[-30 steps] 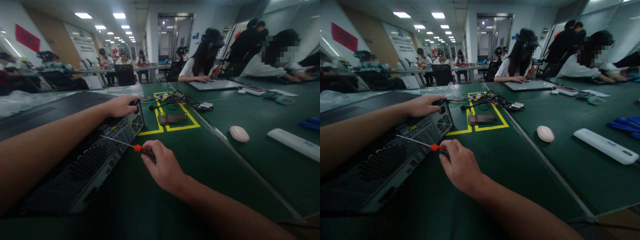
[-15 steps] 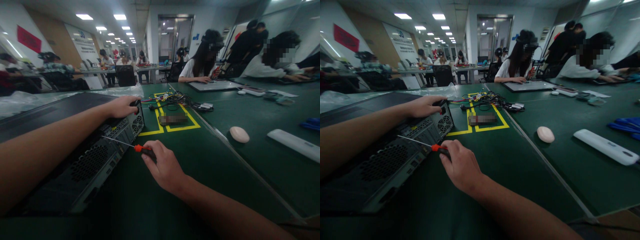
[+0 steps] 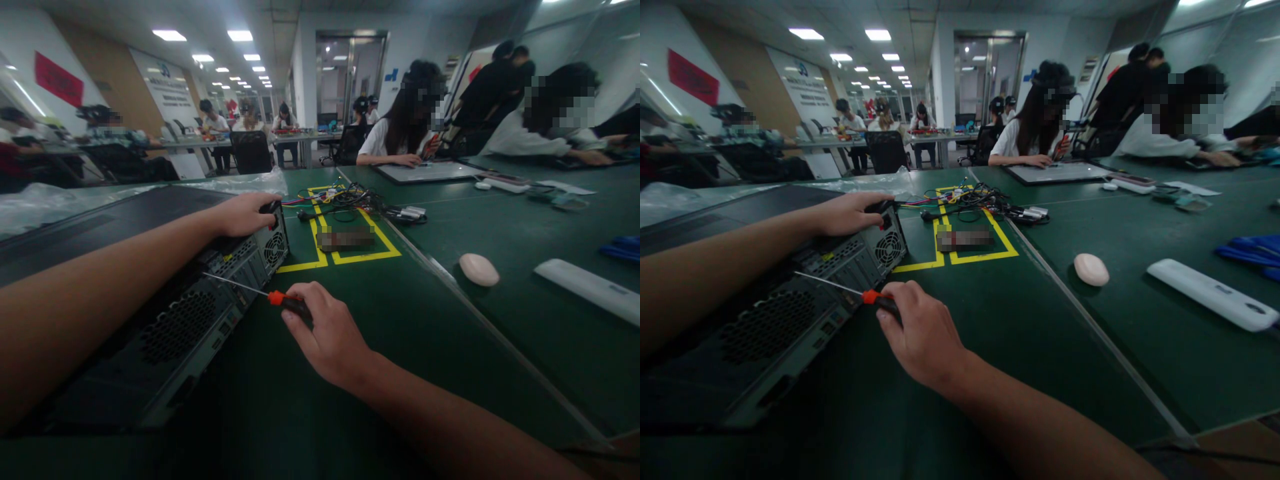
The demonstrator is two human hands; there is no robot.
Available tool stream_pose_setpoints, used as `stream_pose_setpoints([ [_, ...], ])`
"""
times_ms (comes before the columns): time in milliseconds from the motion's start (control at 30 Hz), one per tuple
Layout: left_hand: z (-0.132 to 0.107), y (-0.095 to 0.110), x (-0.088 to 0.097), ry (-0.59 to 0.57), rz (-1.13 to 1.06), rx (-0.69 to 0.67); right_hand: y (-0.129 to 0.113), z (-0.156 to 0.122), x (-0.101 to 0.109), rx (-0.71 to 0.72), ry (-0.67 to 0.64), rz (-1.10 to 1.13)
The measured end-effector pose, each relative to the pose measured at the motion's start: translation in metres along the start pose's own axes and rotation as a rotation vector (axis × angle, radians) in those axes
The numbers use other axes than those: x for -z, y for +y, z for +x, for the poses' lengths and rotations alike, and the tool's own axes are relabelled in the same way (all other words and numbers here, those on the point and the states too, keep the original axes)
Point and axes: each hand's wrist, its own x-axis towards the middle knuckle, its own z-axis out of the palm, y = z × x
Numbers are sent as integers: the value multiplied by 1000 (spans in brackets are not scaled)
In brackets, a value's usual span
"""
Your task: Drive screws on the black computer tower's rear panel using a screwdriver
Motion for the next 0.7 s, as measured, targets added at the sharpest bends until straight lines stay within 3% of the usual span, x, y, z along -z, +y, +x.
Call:
stream_pose_setpoints([
  [400,0,-1,0,5,-26,4,-1,0,0,15,40,-9],
  [700,-1,1,0,-9,-19,11,-1,0,-1,3,-30,39],
])
